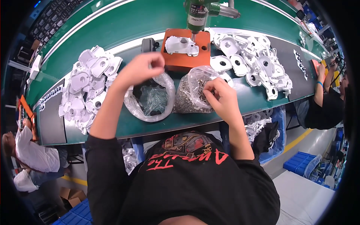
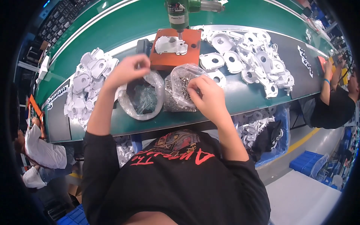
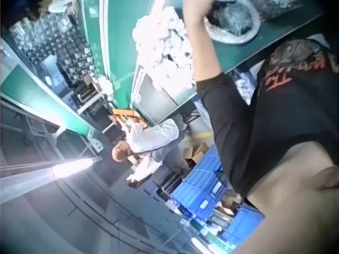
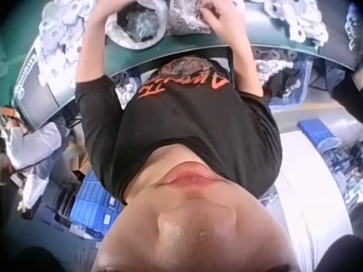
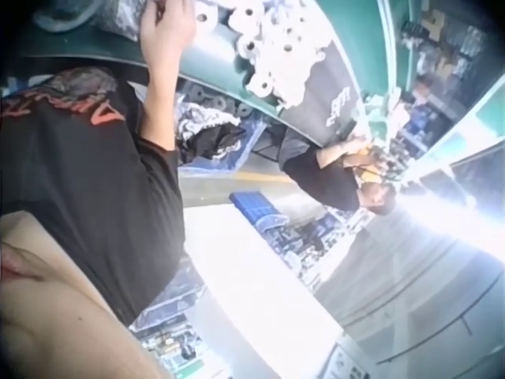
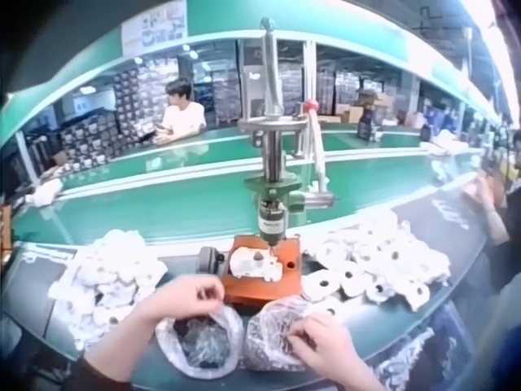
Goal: Assembling small white plastic components using a manual press on a production line.
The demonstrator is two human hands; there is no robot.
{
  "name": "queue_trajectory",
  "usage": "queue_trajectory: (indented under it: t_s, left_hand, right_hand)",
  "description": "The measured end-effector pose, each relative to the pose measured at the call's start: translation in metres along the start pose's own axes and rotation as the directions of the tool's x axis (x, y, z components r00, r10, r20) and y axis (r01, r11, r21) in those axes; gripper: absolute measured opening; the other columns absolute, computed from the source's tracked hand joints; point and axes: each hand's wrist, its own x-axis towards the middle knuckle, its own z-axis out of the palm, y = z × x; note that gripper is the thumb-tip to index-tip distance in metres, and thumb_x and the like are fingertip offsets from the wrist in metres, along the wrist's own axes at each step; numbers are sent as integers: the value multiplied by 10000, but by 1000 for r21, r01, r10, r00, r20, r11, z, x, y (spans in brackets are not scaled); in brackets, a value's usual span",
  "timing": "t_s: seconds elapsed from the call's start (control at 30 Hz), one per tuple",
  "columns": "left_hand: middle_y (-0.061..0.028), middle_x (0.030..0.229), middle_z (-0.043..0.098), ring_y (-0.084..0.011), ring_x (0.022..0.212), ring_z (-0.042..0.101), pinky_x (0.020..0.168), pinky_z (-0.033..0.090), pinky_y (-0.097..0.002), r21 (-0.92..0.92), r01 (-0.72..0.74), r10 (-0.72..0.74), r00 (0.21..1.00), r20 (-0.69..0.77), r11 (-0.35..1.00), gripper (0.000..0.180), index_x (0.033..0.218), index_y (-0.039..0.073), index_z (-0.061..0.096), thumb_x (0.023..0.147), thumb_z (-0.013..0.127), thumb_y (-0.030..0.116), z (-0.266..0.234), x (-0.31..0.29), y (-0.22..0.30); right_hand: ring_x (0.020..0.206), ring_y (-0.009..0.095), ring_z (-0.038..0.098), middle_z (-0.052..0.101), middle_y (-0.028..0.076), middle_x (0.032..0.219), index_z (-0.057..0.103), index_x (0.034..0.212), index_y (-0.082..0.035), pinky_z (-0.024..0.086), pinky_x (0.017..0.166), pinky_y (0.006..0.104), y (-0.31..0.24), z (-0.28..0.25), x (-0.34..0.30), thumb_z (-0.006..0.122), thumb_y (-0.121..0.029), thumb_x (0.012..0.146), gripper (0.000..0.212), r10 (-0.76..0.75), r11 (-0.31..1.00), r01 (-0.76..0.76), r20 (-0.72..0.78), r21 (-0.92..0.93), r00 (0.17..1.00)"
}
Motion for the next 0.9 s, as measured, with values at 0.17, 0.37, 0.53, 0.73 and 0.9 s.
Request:
queue_trajectory:
  t_s: [0.17,0.37,0.53,0.73,0.9]
  left_hand:
    - [-54,914,640,-140,839,573,788,445,-277,65,-7,12,996,-88,998,250,978,-3,633,820,604,188,-15,80,-1]
    - [-45,822,640,-127,704,562,629,436,-265,63,-138,139,990,-12,988,214,915,33,650,776,661,195,-4,136,4]
    - [-16,743,631,-128,643,556,567,426,-282,220,147,-169,982,84,964,237,875,93,659,682,731,210,-6,148,23]
    - [0,764,629,-125,680,559,606,432,-286,194,65,-85,992,95,979,236,871,108,656,671,731,208,-3,147,17]
    - [-2,820,637,-131,742,560,674,435,-292,209,127,-157,979,134,970,243,901,130,660,689,704,240,-5,150,12]
  right_hand:
    - [558,93,453,556,35,741,584,844,-23,375,514,225,0,2,-1,642,-3,777,92,23,1000,-23,-26,-2,999]
    - [531,92,429,571,29,715,591,856,-29,375,507,235,5,2,0,655,-23,773,105,25,1000,-24,-39,20,999]
    - [510,87,391,552,19,685,569,857,-34,352,490,239,0,-1,0,676,-30,759,145,74,996,-71,-53,62,996]
    - [532,42,374,519,-18,642,557,836,-37,336,488,220,5,-6,0,685,-26,754,152,223,963,-221,1,153,975]
    - [569,12,421,536,-49,671,581,828,-26,353,511,185,16,-1,-3,678,-19,773,111,214,938,-209,9,275,977]
